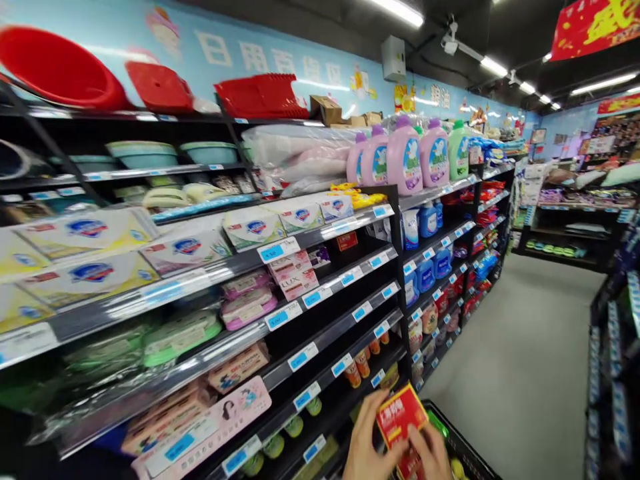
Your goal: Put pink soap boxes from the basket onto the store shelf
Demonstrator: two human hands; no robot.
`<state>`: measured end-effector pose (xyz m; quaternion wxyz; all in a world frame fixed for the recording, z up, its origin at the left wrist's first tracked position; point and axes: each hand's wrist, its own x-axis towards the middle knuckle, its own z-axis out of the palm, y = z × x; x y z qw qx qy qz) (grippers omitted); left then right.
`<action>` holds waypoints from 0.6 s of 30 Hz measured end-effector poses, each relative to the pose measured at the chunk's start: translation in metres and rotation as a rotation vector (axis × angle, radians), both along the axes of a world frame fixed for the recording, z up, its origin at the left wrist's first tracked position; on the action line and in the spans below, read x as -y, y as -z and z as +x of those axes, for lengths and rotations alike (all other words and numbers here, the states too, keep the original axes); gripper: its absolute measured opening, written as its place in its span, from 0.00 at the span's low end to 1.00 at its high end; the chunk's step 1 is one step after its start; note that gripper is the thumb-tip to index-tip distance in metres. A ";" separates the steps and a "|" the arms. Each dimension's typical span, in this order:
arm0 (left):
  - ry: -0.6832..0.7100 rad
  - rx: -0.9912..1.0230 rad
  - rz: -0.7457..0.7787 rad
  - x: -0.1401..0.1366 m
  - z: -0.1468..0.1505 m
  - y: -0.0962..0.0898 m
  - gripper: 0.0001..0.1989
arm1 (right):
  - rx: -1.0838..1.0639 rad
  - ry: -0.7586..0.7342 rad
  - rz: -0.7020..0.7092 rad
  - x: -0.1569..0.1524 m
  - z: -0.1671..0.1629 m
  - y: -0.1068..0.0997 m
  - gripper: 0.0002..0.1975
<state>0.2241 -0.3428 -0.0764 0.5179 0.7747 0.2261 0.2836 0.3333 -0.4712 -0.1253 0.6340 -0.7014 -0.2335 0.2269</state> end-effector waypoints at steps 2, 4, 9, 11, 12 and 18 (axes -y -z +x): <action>0.068 0.095 -0.123 -0.001 0.021 -0.013 0.34 | -0.064 0.069 0.069 -0.002 0.009 -0.014 0.32; 0.154 0.166 -0.334 0.000 0.037 -0.028 0.37 | -0.124 0.119 0.190 -0.003 0.018 -0.032 0.35; 0.351 0.193 -0.566 0.002 0.049 -0.052 0.37 | -0.080 0.151 0.329 0.005 0.027 -0.064 0.30; 0.337 0.188 -0.550 0.001 0.047 -0.053 0.33 | -0.022 0.095 0.322 0.007 0.027 -0.065 0.28; 0.316 0.183 -0.538 -0.002 0.045 -0.052 0.32 | 0.005 0.065 0.321 0.007 0.029 -0.064 0.27; 0.102 0.171 -0.364 -0.046 0.037 -0.081 0.33 | 0.050 -0.012 0.423 -0.002 0.041 -0.077 0.44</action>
